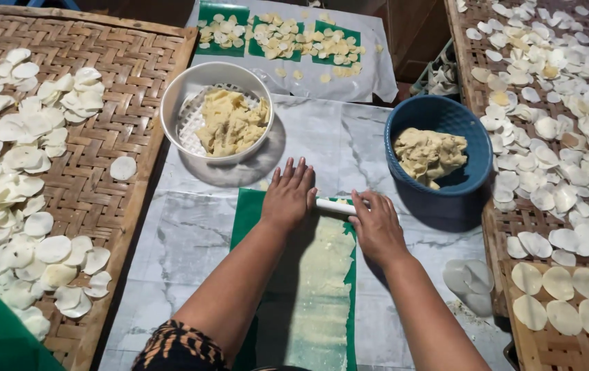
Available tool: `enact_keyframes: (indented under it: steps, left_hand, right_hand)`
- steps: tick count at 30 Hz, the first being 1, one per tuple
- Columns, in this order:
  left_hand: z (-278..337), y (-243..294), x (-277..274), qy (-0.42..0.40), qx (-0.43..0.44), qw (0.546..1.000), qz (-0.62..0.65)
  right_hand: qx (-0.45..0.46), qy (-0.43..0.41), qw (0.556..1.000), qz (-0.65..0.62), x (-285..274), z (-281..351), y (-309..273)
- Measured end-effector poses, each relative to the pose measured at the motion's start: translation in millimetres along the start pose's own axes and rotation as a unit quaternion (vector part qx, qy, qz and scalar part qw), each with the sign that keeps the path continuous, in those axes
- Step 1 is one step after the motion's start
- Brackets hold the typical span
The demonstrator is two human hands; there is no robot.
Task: Rolling out small pieces of dough into thin sheets using a rolling pin on a mat
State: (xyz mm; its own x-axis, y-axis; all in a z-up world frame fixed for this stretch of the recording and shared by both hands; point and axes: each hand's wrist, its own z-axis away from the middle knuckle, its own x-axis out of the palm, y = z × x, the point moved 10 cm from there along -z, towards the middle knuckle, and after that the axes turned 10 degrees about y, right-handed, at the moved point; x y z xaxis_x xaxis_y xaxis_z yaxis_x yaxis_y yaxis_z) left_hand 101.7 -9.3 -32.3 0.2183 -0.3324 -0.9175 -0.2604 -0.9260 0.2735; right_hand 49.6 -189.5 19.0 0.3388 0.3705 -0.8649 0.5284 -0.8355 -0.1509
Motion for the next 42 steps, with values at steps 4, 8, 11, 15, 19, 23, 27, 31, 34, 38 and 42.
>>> enact_keyframes:
  steps: [4, 8, 11, 15, 19, 23, 27, 31, 34, 38, 42]
  left_hand:
    - [18.3, 21.2, -38.9, -0.004, -0.010, 1.000, -0.004]
    - [9.3, 16.4, -25.4, -0.040, -0.030, 0.999, -0.005]
    - [-12.0, 6.4, -10.2, -0.066, -0.052, 0.996, -0.008]
    - [-24.0, 4.7, -7.5, -0.090, -0.075, 0.993, -0.006]
    - [9.1, 14.8, -41.4, -0.094, -0.082, 0.992, 0.006]
    - [21.3, 14.2, -38.5, -0.011, -0.056, 0.998, -0.011]
    - [-2.9, 1.9, -10.1, -0.058, -0.092, 0.994, 0.000]
    - [20.6, 11.8, -36.6, -0.075, -0.094, 0.993, 0.000]
    - [43.5, 18.9, -51.7, -0.014, -0.058, 0.998, 0.001]
    - [40.5, 15.1, -40.9, -0.032, -0.070, 0.997, -0.016]
    - [-2.3, 1.7, -13.8, -0.061, -0.099, 0.993, -0.009]
  right_hand:
    - [0.068, -0.101, 0.993, -0.010, -6.8, -0.3, -18.7]
    - [0.124, -0.191, 0.974, 0.019, 17.0, -1.5, -4.1]
    - [0.162, -0.253, 0.953, 0.043, 31.7, -16.5, 4.8]
    - [0.170, -0.210, 0.961, 0.061, 30.7, -24.8, 7.6]
    - [0.124, -0.154, 0.977, 0.081, 22.1, -3.4, -11.4]
    - [0.110, -0.156, 0.977, 0.096, 31.5, 10.4, -13.2]
    - [0.142, -0.148, 0.975, 0.090, 52.5, -4.7, 15.4]
    - [0.121, -0.100, 0.982, 0.108, 27.4, 8.3, -11.2]
    - [0.101, -0.066, 0.988, 0.100, 15.0, 27.3, -32.3]
    - [0.110, -0.104, 0.984, 0.096, 22.1, 23.7, -26.4]
    - [0.170, -0.189, 0.962, 0.102, 55.8, -4.9, 16.5]
